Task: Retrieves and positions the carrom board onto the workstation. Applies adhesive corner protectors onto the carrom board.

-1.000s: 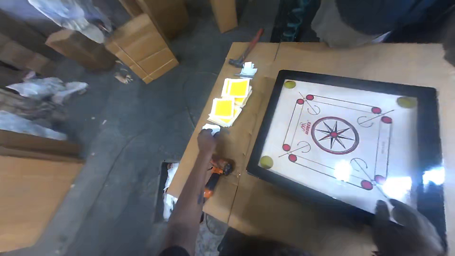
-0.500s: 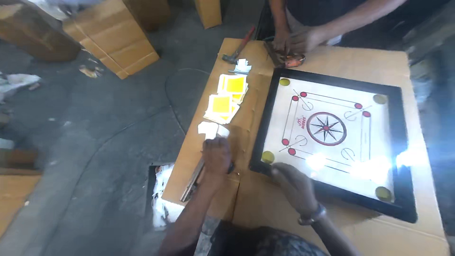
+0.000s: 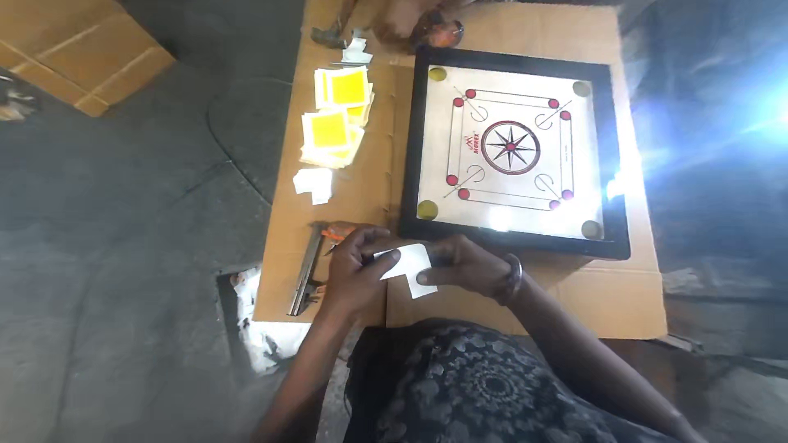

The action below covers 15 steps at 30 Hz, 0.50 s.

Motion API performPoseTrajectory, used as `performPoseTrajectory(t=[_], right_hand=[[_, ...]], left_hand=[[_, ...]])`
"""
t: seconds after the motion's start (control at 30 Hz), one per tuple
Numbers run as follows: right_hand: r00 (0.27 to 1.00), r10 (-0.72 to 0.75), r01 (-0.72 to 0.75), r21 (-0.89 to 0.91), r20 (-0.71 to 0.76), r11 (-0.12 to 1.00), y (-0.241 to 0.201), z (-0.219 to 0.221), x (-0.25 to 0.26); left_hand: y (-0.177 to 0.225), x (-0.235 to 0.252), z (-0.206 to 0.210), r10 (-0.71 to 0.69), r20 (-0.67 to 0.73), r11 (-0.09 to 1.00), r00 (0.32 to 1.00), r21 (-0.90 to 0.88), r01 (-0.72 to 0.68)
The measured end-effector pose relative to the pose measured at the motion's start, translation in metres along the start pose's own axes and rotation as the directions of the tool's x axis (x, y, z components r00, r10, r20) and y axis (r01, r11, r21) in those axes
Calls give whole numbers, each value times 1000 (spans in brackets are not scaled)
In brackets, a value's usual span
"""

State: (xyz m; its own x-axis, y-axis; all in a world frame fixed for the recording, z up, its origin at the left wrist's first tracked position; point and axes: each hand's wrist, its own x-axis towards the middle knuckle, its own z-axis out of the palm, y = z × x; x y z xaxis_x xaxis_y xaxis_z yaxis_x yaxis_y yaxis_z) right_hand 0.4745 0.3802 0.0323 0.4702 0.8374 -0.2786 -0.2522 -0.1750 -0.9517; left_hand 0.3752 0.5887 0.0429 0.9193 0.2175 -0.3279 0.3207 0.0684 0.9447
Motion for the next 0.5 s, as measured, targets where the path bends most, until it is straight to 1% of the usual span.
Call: performPoseTrajectory(t=[0.1,0.17,0.23,0.3,0.4,0.5], right_hand=[[996,-89,89,20,1,996,2,-3,-18],[992,-129,129,23,7,991,3,-9,-29],[991,-133,133,35,-8,990,2,-14,-42],[989,-146,148,62,-34,987,4,-18,-55],[979,-203,203,120,-14,972,15,-25,-75],[973,-230,230,137,-11,964,22,-28,-90]], left_hand=[[2,-10,18,11,-58,992,998,-122,-18],[1,-20,33,41,-91,991,995,-120,-52],[1,-30,48,92,-129,991,987,-82,-103],[4,-39,64,112,-167,988,980,-87,-128],[5,-49,85,75,-210,988,975,-113,-101],[4,-60,102,44,-205,991,978,-116,-69]])
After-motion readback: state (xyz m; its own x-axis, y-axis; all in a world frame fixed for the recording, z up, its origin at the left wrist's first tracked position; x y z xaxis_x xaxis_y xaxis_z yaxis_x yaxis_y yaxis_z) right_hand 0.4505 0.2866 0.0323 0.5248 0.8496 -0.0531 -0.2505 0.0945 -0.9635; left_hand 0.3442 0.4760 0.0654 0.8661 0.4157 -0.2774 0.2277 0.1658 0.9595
